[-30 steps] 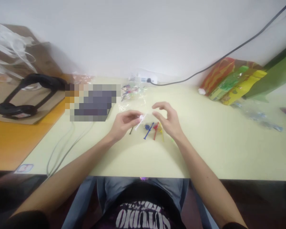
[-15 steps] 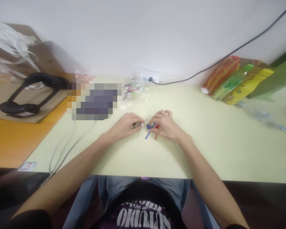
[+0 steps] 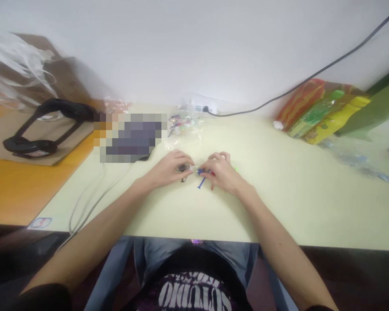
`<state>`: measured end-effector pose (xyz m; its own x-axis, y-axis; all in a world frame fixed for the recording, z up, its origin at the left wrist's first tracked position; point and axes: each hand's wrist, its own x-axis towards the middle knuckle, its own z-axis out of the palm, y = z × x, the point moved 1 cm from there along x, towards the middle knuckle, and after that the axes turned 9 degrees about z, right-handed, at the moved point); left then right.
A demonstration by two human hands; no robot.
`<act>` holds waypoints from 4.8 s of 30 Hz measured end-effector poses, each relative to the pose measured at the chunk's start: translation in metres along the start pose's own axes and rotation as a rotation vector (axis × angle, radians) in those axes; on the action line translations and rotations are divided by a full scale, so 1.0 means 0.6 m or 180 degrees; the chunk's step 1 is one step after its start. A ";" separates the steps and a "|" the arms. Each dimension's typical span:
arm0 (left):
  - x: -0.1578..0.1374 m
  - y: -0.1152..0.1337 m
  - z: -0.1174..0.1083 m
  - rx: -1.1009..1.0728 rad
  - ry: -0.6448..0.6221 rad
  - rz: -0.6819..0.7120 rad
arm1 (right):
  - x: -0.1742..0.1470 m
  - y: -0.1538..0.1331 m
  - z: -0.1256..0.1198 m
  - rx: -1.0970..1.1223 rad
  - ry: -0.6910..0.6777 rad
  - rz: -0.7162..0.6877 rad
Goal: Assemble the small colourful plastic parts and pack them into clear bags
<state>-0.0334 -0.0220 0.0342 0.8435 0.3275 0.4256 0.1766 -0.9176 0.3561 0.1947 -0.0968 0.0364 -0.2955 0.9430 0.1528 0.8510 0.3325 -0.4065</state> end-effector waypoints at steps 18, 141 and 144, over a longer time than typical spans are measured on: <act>0.001 0.014 0.021 0.0259 0.0808 0.0599 | 0.002 -0.004 0.009 0.0747 0.0598 0.0278; 0.004 -0.042 -0.032 -0.0220 -0.0513 -0.0486 | -0.035 0.039 -0.003 0.0092 0.0093 0.0143; 0.001 -0.043 -0.028 -0.0347 -0.0420 -0.0540 | -0.040 0.034 -0.016 0.0111 0.0100 0.0082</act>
<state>-0.0457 0.0056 0.0392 0.8666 0.4362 0.2423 0.2717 -0.8198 0.5041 0.2235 -0.1126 0.0332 -0.2595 0.9507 0.1700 0.8424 0.3089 -0.4416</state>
